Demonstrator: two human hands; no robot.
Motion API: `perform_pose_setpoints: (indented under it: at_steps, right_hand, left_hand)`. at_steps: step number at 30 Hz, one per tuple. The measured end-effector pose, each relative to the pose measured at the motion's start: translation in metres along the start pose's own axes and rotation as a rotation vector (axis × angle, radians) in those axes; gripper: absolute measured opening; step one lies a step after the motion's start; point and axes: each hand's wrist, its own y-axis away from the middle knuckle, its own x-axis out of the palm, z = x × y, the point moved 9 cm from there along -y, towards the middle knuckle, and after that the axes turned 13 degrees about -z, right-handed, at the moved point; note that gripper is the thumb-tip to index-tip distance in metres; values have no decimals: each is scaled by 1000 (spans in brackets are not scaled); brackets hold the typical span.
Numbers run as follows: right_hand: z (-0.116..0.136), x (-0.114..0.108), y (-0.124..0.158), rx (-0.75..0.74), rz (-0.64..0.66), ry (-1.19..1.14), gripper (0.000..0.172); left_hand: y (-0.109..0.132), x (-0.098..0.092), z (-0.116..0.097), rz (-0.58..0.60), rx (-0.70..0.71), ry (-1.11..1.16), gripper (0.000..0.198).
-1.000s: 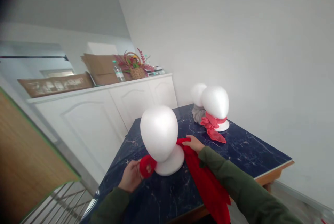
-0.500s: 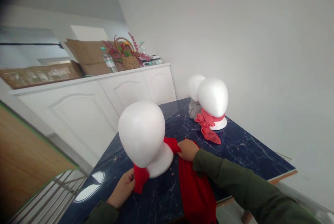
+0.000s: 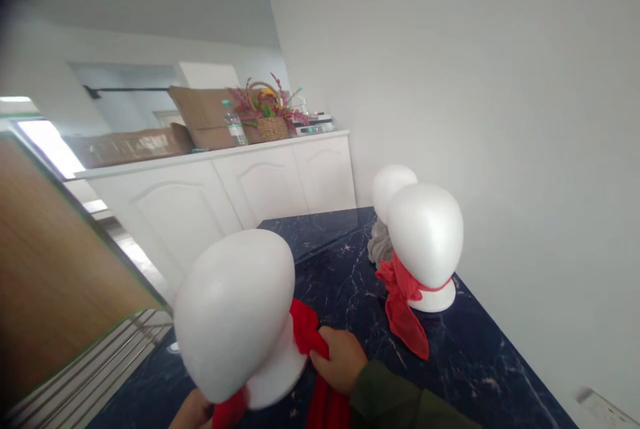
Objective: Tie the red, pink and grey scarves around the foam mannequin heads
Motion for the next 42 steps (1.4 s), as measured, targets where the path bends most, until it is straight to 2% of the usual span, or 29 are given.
perform_pose_setpoints:
  at_steps: [4, 6, 9, 11, 13, 17, 20, 23, 26, 28, 30, 32, 35, 37, 42]
  right_hand:
    - [1, 4, -1, -25, 26, 7, 16]
    - [1, 5, -2, -42, 24, 14, 15]
    - [1, 5, -3, -60, 26, 35, 16]
    - [3, 5, -3, -71, 33, 43, 17]
    - [4, 4, -2, -79, 35, 49, 18]
    - [6, 1, -2, -95, 34, 58, 20]
    - [7, -2, -3, -67, 4, -12, 21]
    - [8, -4, 0, 116, -40, -354, 23]
    - [16, 10, 17, 501, -65, -912, 32]
    - [37, 25, 33, 677, -46, -1226, 33]
    - [61, 36, 44, 699, -65, -1411, 31]
    - [72, 41, 52, 681, -167, -1461, 27]
    - [67, 46, 57, 671, -356, -1396, 26]
    - [62, 46, 56, 637, -417, -1333, 28]
    - [52, 46, 56, 630, -525, -1204, 23]
  left_hand:
    - [2, 3, -13, -7, -19, -22, 16]
    - [4, 2, -19, -56, -9, -40, 16]
    - [9, 1, -28, -140, 54, -93, 14]
    - [12, 3, -32, -140, 110, -130, 14]
    - [12, 5, -35, -99, 161, -160, 15]
    - [12, 11, -35, 92, 201, -218, 18]
    - [13, 9, -29, 122, 186, -240, 21]
    - [15, 1, -27, -9, 157, -164, 25]
    - [19, -9, -32, -234, 109, 54, 30]
    - [23, -5, -38, -273, 70, 178, 32]
    - [25, 8, -46, -200, 43, 241, 33]
    - [27, 22, -53, -85, 32, 278, 31]
    - [30, 36, -59, 68, 26, 349, 28]
    - [33, 39, -60, 137, 15, 401, 29]
    - [40, 38, -57, 166, -33, 376, 36]
